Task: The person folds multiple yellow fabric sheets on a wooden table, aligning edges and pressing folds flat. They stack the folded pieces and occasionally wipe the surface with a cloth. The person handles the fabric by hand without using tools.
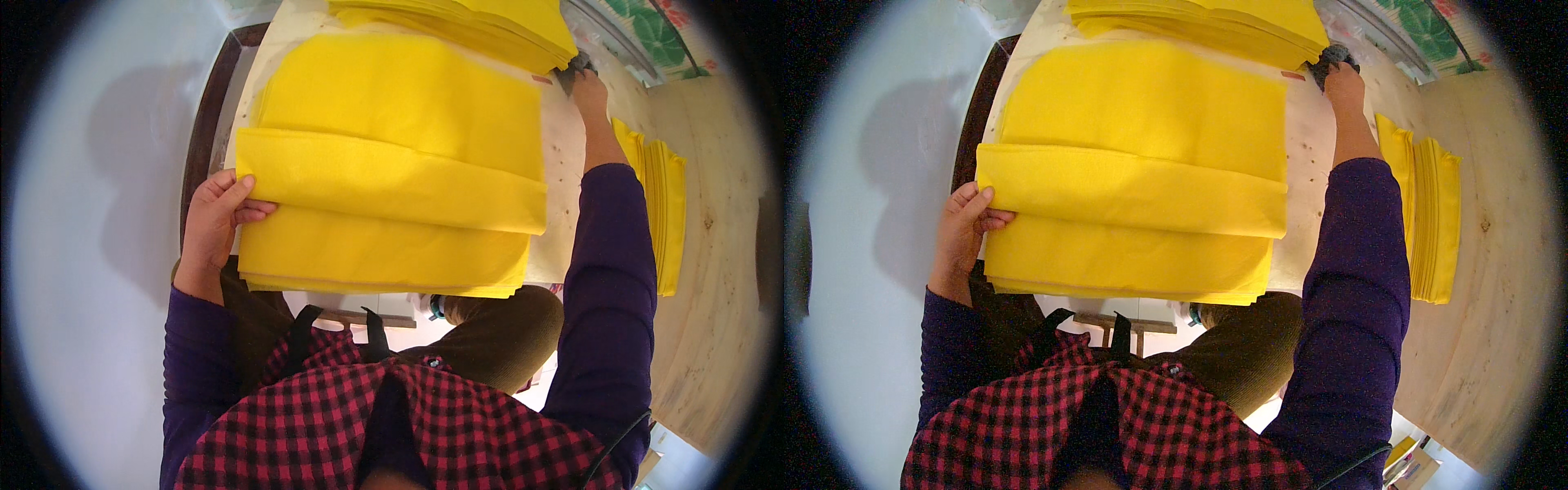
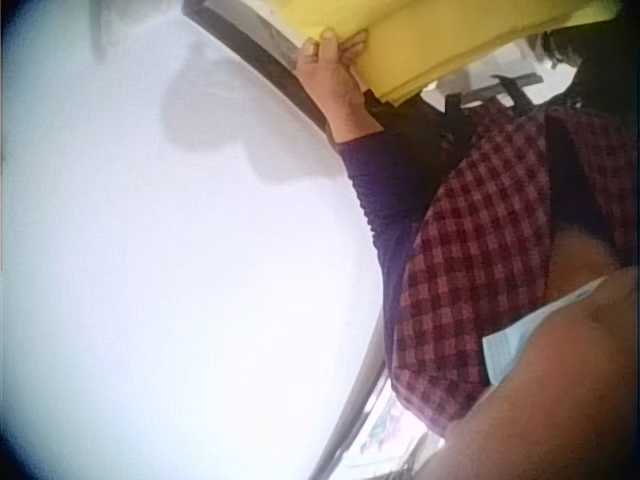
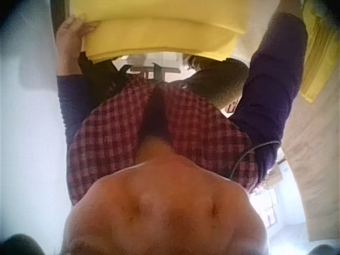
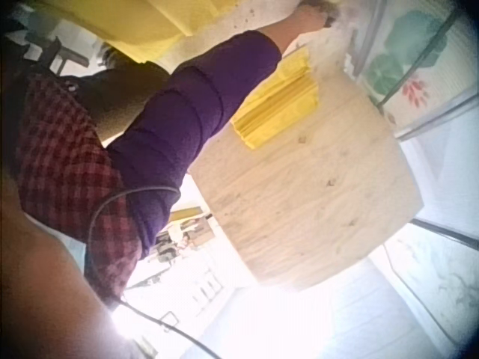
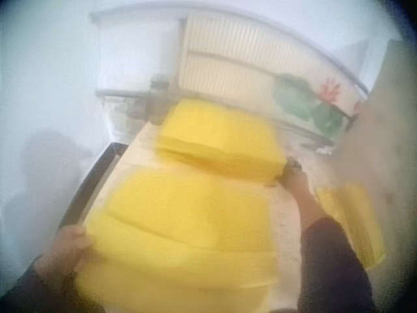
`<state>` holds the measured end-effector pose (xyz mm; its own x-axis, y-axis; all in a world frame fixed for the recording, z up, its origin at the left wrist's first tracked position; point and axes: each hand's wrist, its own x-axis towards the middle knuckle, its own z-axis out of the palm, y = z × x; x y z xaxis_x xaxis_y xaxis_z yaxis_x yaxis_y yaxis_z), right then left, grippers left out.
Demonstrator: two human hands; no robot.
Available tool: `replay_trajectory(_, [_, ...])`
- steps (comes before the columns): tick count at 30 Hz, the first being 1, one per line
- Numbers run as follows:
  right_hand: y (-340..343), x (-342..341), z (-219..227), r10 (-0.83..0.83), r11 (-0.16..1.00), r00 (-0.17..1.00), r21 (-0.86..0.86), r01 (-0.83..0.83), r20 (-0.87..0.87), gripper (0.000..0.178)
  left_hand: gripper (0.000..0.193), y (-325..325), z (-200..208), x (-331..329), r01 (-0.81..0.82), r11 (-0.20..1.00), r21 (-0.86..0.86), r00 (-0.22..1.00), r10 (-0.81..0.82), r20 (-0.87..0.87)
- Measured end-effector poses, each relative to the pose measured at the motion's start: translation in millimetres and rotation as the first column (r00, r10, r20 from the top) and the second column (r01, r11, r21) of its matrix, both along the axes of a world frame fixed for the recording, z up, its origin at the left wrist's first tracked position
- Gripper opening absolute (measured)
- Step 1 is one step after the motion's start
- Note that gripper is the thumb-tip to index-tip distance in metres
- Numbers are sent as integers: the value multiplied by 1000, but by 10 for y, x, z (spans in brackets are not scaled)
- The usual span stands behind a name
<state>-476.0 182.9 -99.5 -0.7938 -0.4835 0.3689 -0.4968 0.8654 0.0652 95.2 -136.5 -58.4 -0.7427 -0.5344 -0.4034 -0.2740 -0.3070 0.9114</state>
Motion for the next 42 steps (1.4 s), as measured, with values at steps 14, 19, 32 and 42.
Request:
replay_trajectory(14, [187,114,128,12,962,997,272,-30,70,29,25,34,52,2,0,1000,-12,1000,0,11])
replay_trajectory(19, [271,426,260,309,696,654,-632,339,691,39,25,29,39,-10,2,1000,2,1000,-2,6])
replay_trajectory(32, [101,2749,1035,528,765,744,-610,-208,409,25,26,6,-85,20,22,1000,1,994,-22,-104])
replay_trajectory(42, [-514,4025,1093,758,651,593,-269,-709,271,48,27,-12,-79,35,118,993,-15,980,-119,-160])
